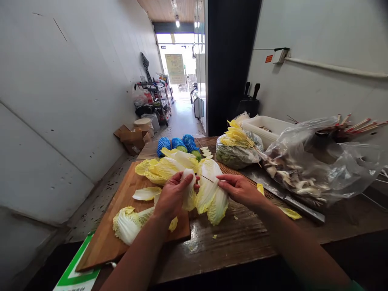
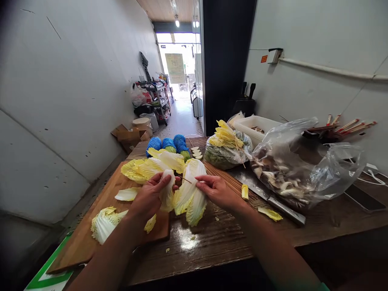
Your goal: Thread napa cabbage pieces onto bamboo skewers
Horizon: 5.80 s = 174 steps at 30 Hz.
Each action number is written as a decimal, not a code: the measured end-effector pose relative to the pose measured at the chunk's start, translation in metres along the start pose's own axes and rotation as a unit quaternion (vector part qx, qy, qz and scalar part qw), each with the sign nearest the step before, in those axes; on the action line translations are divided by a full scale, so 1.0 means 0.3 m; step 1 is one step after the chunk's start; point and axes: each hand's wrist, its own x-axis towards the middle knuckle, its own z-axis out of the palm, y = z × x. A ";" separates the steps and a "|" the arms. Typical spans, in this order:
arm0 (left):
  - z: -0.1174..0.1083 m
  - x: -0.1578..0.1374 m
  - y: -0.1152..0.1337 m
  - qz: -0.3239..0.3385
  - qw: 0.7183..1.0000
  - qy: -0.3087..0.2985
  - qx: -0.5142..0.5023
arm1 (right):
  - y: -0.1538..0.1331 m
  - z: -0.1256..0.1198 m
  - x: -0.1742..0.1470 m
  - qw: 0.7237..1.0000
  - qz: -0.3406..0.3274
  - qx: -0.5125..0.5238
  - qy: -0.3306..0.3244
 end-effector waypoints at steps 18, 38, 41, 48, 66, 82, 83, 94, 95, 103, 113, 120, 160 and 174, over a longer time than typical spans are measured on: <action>-0.050 -0.020 -0.001 -0.126 0.987 -0.099 0.035 | -0.043 0.010 -0.023 0.989 0.022 -0.147 -0.024; -0.056 -0.016 -0.007 -0.107 0.985 -0.116 0.065 | -0.028 -0.001 -0.024 0.987 0.020 -0.153 -0.047; -0.057 -0.017 -0.006 -0.110 0.984 -0.130 0.054 | -0.031 0.001 -0.025 0.986 0.020 -0.157 -0.050; -0.062 -0.015 -0.002 -0.116 0.985 -0.116 0.055 | -0.040 0.000 -0.028 0.984 0.013 -0.173 -0.040; -0.060 -0.019 -0.011 -0.109 0.984 -0.127 0.066 | -0.036 -0.015 -0.030 0.983 0.016 -0.174 -0.049; -0.059 -0.018 -0.015 -0.106 0.983 -0.130 0.076 | -0.034 -0.022 -0.030 0.981 0.021 -0.182 -0.066; -0.059 -0.018 -0.016 -0.108 0.982 -0.134 0.077 | -0.032 -0.023 -0.028 0.981 0.022 -0.179 -0.067; -0.059 -0.015 -0.028 -0.127 0.980 -0.135 0.078 | -0.016 -0.026 -0.021 0.984 0.048 -0.141 -0.094; -0.058 -0.015 -0.028 -0.128 0.979 -0.136 0.077 | -0.015 -0.026 -0.020 0.986 0.051 -0.130 -0.095; -0.054 -0.021 -0.025 -0.132 0.979 -0.142 0.068 | -0.026 -0.021 -0.019 0.989 0.069 -0.082 -0.098; -0.052 -0.018 -0.034 -0.124 0.978 -0.148 0.075 | -0.030 -0.013 -0.021 0.982 0.055 -0.133 -0.118; -0.044 -0.027 -0.025 -0.095 0.980 -0.133 0.115 | -0.063 0.006 -0.039 0.941 -0.042 -0.326 -0.086; -0.049 -0.032 -0.061 -0.130 0.970 -0.161 0.131 | 0.002 0.027 -0.021 0.973 -0.026 -0.205 -0.105; -0.042 -0.034 -0.069 -0.156 0.968 -0.161 0.109 | -0.003 0.029 -0.023 0.970 -0.025 -0.211 -0.117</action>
